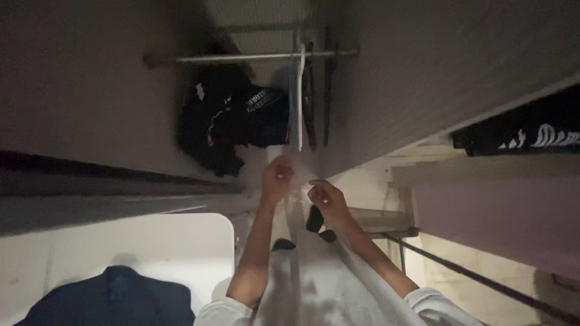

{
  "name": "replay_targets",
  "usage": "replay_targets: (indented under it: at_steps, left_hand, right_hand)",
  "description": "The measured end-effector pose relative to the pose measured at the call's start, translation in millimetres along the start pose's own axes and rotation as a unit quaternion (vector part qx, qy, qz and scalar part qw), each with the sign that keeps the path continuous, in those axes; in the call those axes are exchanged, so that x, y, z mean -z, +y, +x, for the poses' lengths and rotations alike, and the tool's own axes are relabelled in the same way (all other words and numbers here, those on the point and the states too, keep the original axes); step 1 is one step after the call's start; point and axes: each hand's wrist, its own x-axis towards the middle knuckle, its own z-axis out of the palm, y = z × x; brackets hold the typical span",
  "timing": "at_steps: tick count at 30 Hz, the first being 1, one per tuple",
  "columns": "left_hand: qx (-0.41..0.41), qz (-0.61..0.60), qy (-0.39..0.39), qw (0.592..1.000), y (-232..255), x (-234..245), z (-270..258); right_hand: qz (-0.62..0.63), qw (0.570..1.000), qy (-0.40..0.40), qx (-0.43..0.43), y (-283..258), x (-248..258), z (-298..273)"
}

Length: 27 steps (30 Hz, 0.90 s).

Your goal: The person lays a navy blazer on a table, smooths the fabric, and places the blazer onto a plastic clothes hanger.

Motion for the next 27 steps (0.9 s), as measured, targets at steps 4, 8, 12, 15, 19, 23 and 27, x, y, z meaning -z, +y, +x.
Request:
replay_targets:
  at_steps: [4, 8, 12, 15, 19, 23, 27]
  left_hand:
    - [0.175, -0.702, -0.034, 0.689, -50.5, -23.0, 101.8]
    - [0.155, -0.616, 0.055, 0.770, -40.1, -21.5, 161.4]
    - [-0.051, -0.280, 0.115, 0.952, 6.9, -18.2, 197.6]
    - [-0.118, -0.011, 0.181, 0.976, 39.2, -12.2, 213.3]
    - [-0.143, -0.126, 0.154, 0.969, 60.0, -18.2, 220.7]
    - [-0.245, -0.045, 0.197, 0.948, 70.3, -16.0, 231.9]
    - [-0.201, 0.006, 0.197, 0.960, 70.9, -13.3, 238.9]
  right_hand:
    - [-0.029, 0.999, 0.016, 0.019, 19.7, 13.4, 35.6]
    - [-0.055, 0.998, -0.012, 0.033, 10.3, 20.7, 66.5]
    - [-0.024, 0.999, -0.022, 0.015, -0.9, 17.1, 86.8]
    - [-0.044, 0.999, 0.004, 0.022, -5.9, 13.4, 89.7]
    - [-0.063, 0.998, 0.012, -0.008, -8.3, 8.3, 95.1]
    - [-0.028, 0.999, 0.031, -0.012, 6.6, 7.8, 98.0]
    - [-0.062, 0.997, 0.053, 0.012, 27.3, 16.0, 106.5]
